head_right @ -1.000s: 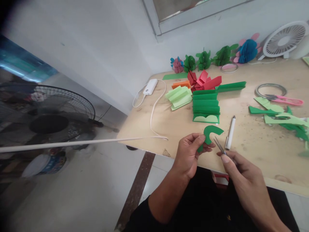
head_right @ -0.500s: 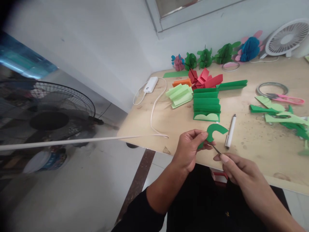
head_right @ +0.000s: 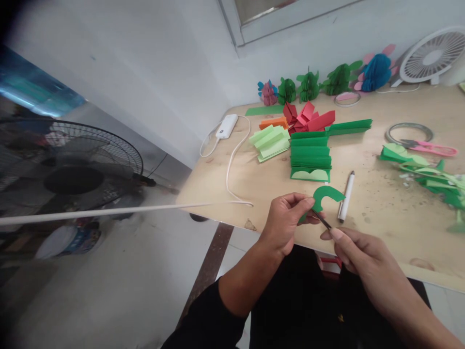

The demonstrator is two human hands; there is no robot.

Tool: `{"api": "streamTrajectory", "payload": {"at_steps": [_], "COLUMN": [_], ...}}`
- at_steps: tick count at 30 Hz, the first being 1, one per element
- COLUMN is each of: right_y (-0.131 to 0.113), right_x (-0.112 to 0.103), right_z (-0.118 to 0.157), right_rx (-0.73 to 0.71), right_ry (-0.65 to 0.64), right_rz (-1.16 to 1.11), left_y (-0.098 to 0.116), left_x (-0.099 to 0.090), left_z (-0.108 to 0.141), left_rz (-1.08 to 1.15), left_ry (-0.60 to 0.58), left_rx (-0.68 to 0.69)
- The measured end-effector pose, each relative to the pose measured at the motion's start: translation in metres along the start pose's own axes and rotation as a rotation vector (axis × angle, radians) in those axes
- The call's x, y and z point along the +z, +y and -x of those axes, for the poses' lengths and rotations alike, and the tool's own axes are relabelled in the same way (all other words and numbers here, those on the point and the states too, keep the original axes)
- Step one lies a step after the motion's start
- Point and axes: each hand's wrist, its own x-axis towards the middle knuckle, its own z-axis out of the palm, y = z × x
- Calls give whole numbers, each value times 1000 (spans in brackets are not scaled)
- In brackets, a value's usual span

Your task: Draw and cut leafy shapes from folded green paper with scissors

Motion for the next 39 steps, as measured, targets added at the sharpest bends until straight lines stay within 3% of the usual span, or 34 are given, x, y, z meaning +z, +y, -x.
{"api": "streamTrajectory", "payload": {"at_steps": [7,13,39], "right_y": [-7,3,-3], "right_x": [1,0,4], "right_z": [1,-1,-1], "right_rx": [0,14,67], "right_ry": [7,-17,73], "right_rz": [29,8,50], "left_y": [-1,0,2], "left_x": [1,1,0], "left_z": [0,0,-1], "left_rz": [10,8,-11], "left_ry": [-7,-16,-35], "left_rx": [-2,2,-26]}}
